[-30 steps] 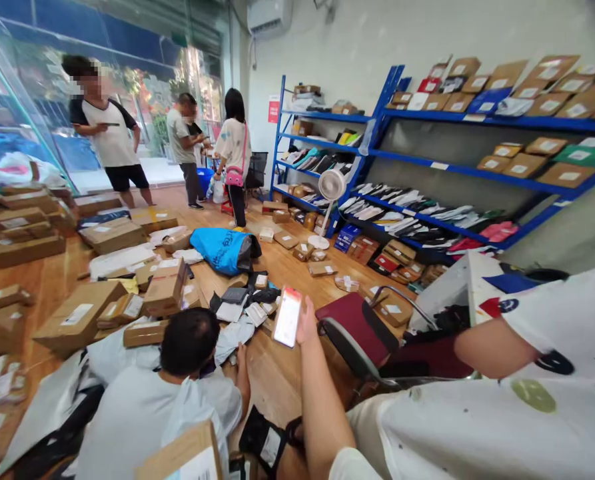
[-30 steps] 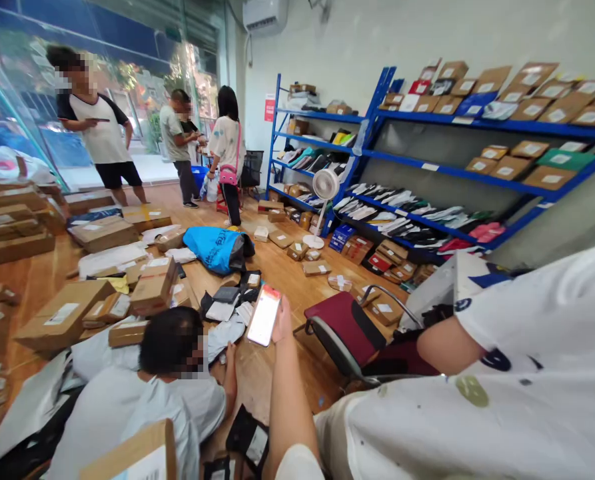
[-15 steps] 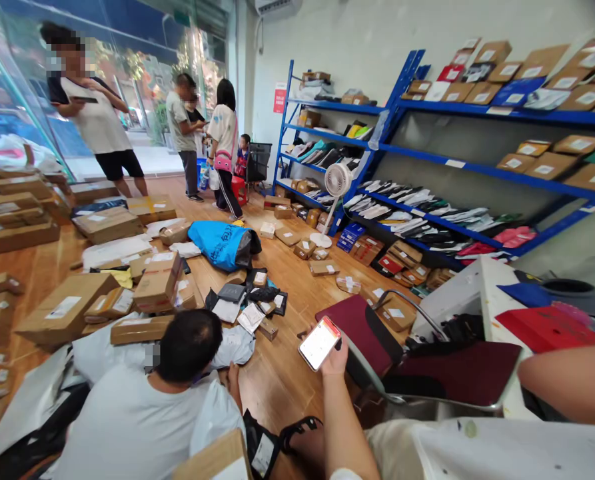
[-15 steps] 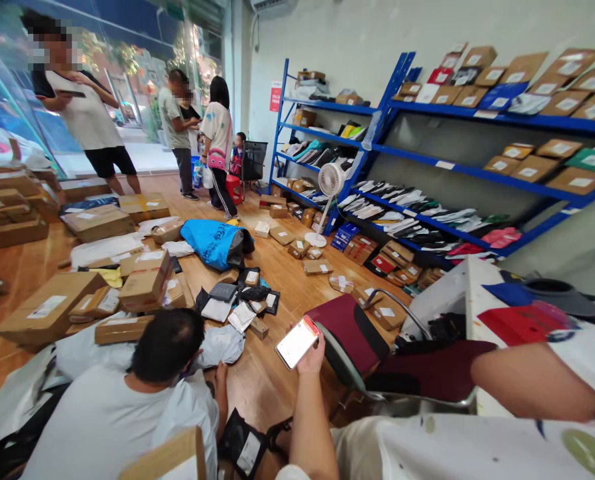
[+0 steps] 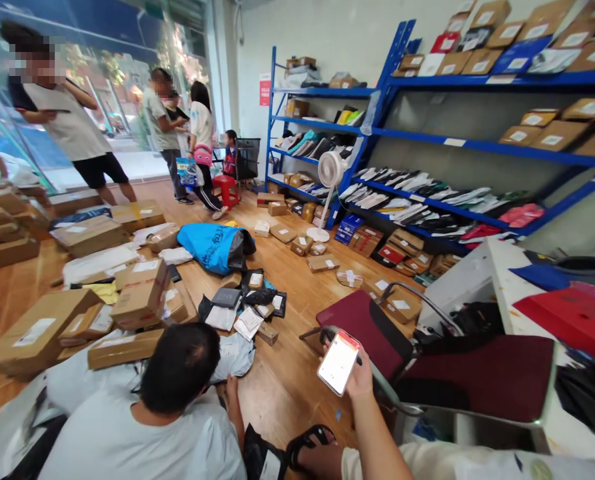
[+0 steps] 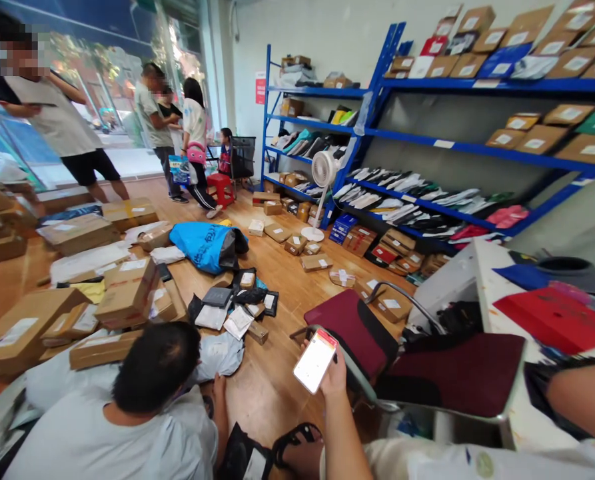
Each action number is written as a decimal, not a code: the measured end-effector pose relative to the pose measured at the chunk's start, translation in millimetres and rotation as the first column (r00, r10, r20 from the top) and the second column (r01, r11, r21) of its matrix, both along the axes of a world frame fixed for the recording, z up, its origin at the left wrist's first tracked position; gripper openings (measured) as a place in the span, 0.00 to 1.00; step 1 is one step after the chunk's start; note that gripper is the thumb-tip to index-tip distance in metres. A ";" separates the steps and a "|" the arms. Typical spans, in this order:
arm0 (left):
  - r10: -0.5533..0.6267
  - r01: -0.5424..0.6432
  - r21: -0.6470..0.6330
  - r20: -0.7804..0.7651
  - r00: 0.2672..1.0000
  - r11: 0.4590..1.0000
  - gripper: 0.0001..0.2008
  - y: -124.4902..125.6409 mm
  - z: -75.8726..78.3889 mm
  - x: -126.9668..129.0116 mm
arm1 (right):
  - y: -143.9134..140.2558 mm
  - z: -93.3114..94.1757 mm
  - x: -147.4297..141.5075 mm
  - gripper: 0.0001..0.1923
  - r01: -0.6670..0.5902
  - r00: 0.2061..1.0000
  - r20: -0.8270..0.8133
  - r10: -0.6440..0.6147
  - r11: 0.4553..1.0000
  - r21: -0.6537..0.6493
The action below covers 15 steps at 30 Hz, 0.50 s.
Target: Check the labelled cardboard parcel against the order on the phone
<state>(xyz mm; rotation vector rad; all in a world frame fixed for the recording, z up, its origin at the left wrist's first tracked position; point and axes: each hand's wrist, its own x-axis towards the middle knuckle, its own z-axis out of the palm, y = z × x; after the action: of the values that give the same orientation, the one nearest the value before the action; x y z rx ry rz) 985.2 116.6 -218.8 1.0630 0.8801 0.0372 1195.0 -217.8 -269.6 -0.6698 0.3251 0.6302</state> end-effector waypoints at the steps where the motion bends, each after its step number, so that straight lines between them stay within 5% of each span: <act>1: 0.015 -0.016 -0.054 -0.015 1.000 0.998 0.34 -7.1 -1.9 4.9 | -3.7 0.0 1.5 0.25 0.015 1.000 -0.002 -0.015 1.000 -0.002; 8: -0.003 -0.008 -0.191 -0.057 0.998 0.982 0.33 -33.1 18.6 60.1 | -21.6 25.9 24.8 0.26 0.083 0.996 -0.031 -0.082 0.996 0.029; 15: -0.087 0.074 -0.253 -0.040 0.995 0.965 0.20 -21.0 57.0 173.8 | -29.5 49.8 102.4 0.19 0.127 0.987 -0.112 -0.117 0.988 0.087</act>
<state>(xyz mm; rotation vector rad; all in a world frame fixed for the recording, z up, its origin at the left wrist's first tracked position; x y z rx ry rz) 1159.0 95.6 -161.8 0.8638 0.8614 -0.1663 1297.4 -247.3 -219.7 -0.5232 0.4303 0.5618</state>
